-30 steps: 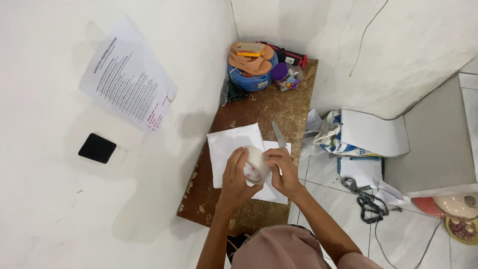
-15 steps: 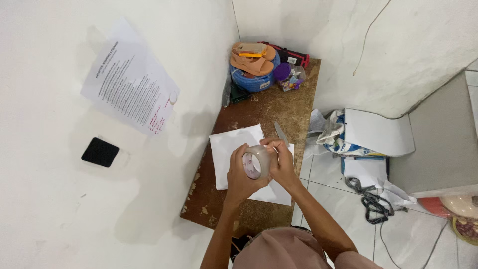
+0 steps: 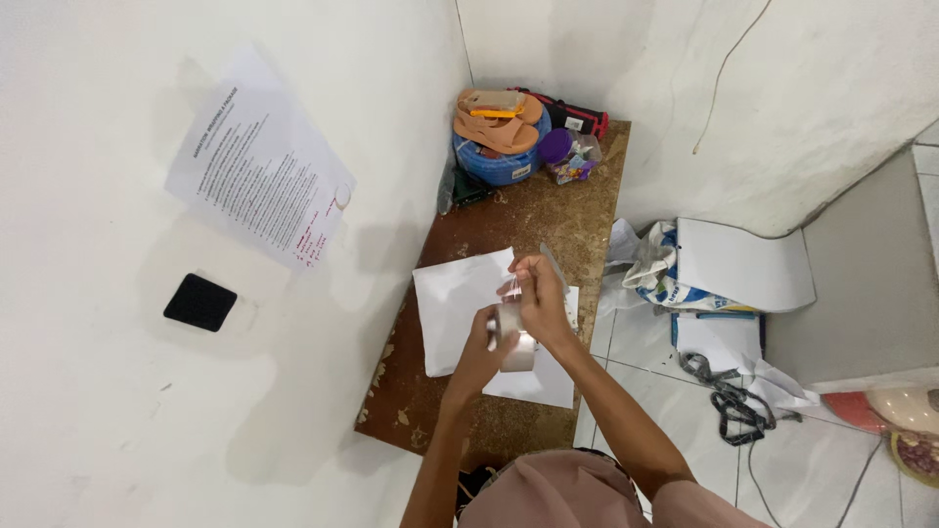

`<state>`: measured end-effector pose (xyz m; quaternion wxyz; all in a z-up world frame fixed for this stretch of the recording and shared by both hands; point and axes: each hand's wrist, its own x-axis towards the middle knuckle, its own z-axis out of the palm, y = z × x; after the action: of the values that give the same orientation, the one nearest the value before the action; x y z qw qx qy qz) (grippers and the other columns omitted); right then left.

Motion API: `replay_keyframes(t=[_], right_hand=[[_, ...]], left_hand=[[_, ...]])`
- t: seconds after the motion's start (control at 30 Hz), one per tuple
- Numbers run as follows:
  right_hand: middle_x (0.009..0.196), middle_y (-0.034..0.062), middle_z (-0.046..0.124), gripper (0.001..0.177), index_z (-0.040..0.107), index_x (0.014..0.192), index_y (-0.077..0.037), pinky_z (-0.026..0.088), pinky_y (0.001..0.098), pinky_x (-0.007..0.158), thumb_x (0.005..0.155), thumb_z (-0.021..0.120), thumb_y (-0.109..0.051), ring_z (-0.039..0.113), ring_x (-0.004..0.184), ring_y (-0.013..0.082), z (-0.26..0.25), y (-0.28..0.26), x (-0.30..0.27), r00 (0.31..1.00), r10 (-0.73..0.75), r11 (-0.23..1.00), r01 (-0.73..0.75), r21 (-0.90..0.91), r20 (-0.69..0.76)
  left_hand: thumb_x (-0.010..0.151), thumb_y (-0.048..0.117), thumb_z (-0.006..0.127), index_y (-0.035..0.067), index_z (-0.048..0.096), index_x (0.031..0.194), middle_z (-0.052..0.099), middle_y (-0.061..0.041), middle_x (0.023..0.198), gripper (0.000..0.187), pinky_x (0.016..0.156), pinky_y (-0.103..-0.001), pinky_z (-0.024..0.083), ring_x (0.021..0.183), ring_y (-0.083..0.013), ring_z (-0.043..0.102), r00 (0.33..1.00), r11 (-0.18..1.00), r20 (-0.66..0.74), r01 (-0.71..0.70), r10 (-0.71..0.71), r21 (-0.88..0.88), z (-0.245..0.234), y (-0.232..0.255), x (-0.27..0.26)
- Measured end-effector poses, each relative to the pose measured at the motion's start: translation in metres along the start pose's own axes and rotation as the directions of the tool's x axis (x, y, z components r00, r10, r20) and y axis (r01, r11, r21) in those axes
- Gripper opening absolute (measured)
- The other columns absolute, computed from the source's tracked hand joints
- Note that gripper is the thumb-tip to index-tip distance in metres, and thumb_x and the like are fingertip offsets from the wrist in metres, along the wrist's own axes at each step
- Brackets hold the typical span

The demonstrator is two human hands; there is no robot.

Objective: The person wraps a rectangular box with white paper at a small table. They fold the paper around the box, cut pieces of tape from a roll using a knife, press the tape to secure the paper, and fold the open ends of the paper closed.

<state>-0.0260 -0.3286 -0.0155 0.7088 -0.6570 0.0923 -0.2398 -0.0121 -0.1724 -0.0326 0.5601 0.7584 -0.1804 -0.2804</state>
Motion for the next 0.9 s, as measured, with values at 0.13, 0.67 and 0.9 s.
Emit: replay_keyframes(t=[0.13, 0.67, 0.9], right_hand=[[0.100, 0.0130, 0.061, 0.008, 0.051, 0.107, -0.002, 0.056, 0.0335, 0.069, 0.107, 0.046, -0.008, 0.065, 0.078, 0.0201, -0.001, 0.009, -0.001, 0.995, -0.095, 0.975, 0.097, -0.203, 0.016], [0.102, 0.0110, 0.061, 0.009, 0.059, 0.106, -0.002, 0.057, 0.0321, 0.076, 0.104, 0.059, -0.011, 0.063, 0.091, 0.0167, -0.018, 0.048, -0.002, 0.998, 0.009, 0.955, 0.012, -0.297, 0.070], [0.130, 0.0221, 0.052, 0.078, 0.029, 0.154, -0.003, 0.059, 0.0368, 0.082, 0.088, 0.069, -0.014, 0.061, 0.108, 0.0276, -0.065, 0.128, 0.038, 0.998, 0.048, 0.951, -0.058, -0.304, -0.038]], left_hand=[[0.073, 0.047, 0.091, 0.010, 0.003, 0.163, 0.016, -0.024, 0.165, 0.131, 0.116, -0.056, 0.039, 0.151, -0.0403, 0.028, 0.816, 0.826, 0.139, -0.564, 0.561, -0.019, -0.020, -0.006, -0.001], [0.070, 0.043, 0.083, 0.015, 0.040, 0.156, 0.041, -0.013, 0.159, 0.100, 0.102, -0.047, 0.054, 0.141, -0.0322, 0.048, 0.930, 0.930, 0.101, -0.362, 0.355, 0.065, -0.002, -0.011, -0.005], [0.074, 0.039, 0.085, 0.015, 0.040, 0.157, 0.039, -0.013, 0.162, 0.098, 0.106, -0.048, 0.052, 0.142, -0.0317, 0.049, 0.919, 0.919, 0.098, -0.389, 0.382, 0.068, -0.009, -0.020, 0.002]])
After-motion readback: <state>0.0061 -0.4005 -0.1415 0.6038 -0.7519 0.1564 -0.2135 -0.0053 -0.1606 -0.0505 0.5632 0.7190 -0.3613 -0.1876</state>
